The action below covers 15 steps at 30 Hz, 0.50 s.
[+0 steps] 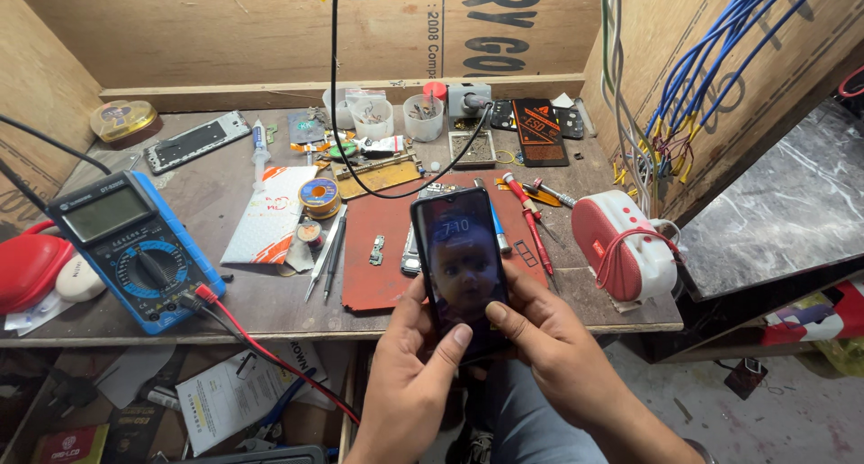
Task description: The person handles a smartphone at a repair bench, pressing its power button and checking the screen, then pries at the back cover and removes the battery. They wipe the phone with a tissue, press the screen, and continue testing the device while a disassembled phone lies on the mat.
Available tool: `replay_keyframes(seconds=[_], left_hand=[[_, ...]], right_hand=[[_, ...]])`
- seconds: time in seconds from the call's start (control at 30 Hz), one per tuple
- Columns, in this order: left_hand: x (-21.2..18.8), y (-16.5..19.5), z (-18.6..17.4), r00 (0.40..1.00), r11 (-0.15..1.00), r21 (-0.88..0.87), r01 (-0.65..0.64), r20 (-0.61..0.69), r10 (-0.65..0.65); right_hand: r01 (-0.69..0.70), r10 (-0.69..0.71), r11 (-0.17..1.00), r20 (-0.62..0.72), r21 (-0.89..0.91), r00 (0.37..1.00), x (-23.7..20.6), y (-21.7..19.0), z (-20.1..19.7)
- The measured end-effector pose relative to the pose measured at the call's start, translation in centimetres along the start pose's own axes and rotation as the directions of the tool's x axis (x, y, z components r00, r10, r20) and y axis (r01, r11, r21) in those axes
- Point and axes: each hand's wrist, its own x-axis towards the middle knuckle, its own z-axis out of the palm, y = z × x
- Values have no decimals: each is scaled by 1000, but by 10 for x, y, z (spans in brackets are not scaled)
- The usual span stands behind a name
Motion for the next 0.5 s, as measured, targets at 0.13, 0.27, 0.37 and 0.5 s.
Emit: replay_keyframes(seconds=[0.13,0.27,0.37,0.5], left_hand=[[7,-3,-3,997,992,-108,-63,41,68],[12,-4,-3,993,983,-144,-111,20,115],[15,-7,-3,991,973,-193,-126,14,131],[18,-14,-4,995,953,-290,-90,13,98]], right_hand=[[177,-161,968,99,-180,982,2,-4,-5],[100,-93,983,53,-151,994,5,-11,-15],[23,-20,999,95,-31,995,6,-14,-19],[135,-102,971,172,-196,980,7,-15,-22]])
